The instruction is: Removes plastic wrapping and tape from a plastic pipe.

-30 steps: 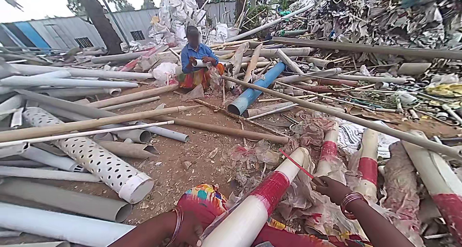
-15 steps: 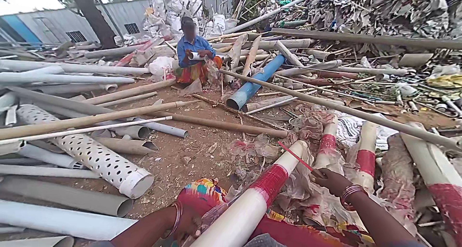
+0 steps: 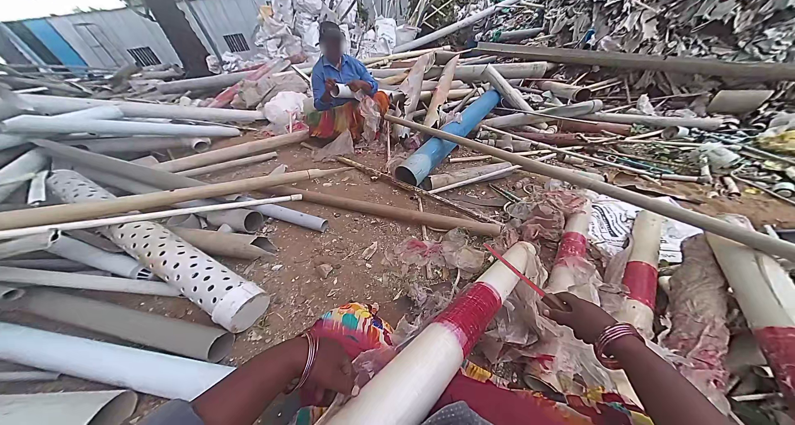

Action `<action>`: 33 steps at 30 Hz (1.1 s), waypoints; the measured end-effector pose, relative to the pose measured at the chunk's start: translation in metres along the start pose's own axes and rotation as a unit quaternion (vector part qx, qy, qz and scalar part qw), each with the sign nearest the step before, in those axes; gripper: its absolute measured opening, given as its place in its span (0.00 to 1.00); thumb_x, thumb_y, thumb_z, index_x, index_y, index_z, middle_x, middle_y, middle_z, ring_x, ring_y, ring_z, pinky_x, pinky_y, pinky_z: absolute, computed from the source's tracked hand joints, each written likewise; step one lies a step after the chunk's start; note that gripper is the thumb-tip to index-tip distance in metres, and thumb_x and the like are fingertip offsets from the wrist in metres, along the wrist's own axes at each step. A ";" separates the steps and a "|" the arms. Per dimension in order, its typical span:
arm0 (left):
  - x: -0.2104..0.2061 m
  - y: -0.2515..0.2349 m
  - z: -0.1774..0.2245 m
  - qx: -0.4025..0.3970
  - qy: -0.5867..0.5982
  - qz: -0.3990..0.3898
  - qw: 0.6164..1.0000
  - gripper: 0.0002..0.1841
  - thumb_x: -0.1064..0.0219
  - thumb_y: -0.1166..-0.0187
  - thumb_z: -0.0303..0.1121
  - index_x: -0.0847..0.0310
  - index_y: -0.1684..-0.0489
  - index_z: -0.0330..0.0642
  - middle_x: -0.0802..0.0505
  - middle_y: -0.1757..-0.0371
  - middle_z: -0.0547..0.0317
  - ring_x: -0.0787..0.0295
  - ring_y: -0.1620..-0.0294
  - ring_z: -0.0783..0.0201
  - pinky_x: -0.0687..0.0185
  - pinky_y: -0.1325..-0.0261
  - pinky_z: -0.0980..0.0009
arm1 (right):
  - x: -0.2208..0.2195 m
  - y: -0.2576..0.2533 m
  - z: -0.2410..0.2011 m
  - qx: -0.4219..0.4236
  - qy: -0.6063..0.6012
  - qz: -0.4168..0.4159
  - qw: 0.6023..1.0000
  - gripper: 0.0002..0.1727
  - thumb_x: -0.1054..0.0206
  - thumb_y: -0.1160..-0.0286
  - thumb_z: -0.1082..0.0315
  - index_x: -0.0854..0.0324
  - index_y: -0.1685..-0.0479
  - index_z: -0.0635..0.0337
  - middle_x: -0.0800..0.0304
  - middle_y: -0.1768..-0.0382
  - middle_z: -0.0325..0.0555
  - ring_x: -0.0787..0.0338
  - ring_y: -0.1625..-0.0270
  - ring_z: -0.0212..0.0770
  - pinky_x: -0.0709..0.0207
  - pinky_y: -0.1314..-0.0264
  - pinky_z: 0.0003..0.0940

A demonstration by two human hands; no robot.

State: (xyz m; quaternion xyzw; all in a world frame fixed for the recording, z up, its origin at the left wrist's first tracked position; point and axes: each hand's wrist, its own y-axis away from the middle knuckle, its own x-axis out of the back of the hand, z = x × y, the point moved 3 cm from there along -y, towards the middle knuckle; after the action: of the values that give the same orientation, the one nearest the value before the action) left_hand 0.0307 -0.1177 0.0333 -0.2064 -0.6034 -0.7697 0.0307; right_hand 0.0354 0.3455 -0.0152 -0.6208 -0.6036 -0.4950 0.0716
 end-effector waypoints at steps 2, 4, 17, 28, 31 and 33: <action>0.007 0.002 0.005 0.020 -0.047 0.034 0.998 0.30 0.47 0.08 0.51 0.13 0.50 0.25 0.07 0.54 0.34 0.10 0.50 0.42 0.23 0.38 0.44 | 0.001 -0.001 0.000 -0.002 0.001 -0.001 1.000 0.30 0.34 0.13 0.57 0.32 0.19 0.63 0.15 0.45 0.65 0.15 0.58 0.53 0.23 0.50 0.52; 0.011 0.007 0.011 0.045 -0.088 0.070 0.993 0.31 0.48 0.07 0.52 0.15 0.47 0.25 0.09 0.48 0.29 0.13 0.40 0.35 0.27 0.32 0.36 | 0.000 -0.002 -0.004 0.002 0.004 -0.006 1.000 0.29 0.34 0.13 0.57 0.32 0.19 0.63 0.15 0.46 0.64 0.15 0.59 0.53 0.23 0.51 0.51; -0.010 -0.018 0.032 0.017 0.011 0.147 0.989 0.34 0.49 0.10 0.59 0.22 0.28 0.34 0.11 0.36 0.34 0.17 0.29 0.38 0.30 0.25 0.36 | 0.000 0.000 -0.003 -0.002 -0.006 -0.005 1.000 0.29 0.34 0.13 0.58 0.32 0.18 0.63 0.15 0.45 0.65 0.16 0.59 0.53 0.23 0.51 0.52; -0.014 -0.026 0.035 0.028 -0.003 0.123 0.992 0.36 0.57 0.07 0.59 0.23 0.28 0.32 0.13 0.34 0.32 0.19 0.26 0.36 0.32 0.24 0.36 | 0.000 -0.001 -0.003 0.003 -0.009 -0.005 1.000 0.29 0.34 0.13 0.58 0.31 0.20 0.63 0.14 0.46 0.65 0.15 0.60 0.53 0.23 0.52 0.51; -0.015 -0.030 0.034 0.040 -0.004 0.127 0.991 0.36 0.59 0.07 0.59 0.23 0.29 0.30 0.13 0.34 0.31 0.19 0.27 0.36 0.32 0.24 0.36 | 0.000 -0.002 -0.002 0.003 -0.010 -0.007 1.000 0.29 0.34 0.13 0.58 0.32 0.19 0.63 0.14 0.47 0.65 0.15 0.60 0.52 0.23 0.52 0.50; -0.017 -0.040 0.030 0.046 -0.009 0.138 0.989 0.37 0.60 0.07 0.59 0.22 0.31 0.30 0.13 0.34 0.31 0.19 0.27 0.36 0.31 0.24 0.36 | 0.000 -0.001 -0.002 0.001 -0.009 -0.009 1.000 0.29 0.34 0.13 0.58 0.32 0.19 0.63 0.14 0.47 0.64 0.16 0.60 0.52 0.23 0.52 0.50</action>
State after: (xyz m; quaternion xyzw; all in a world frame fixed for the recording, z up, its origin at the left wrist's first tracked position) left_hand 0.0431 -0.0820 -0.0035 -0.2927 -0.6043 -0.7275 0.1410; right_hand 0.0335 0.3443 -0.0151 -0.6200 -0.6101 -0.4894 0.0622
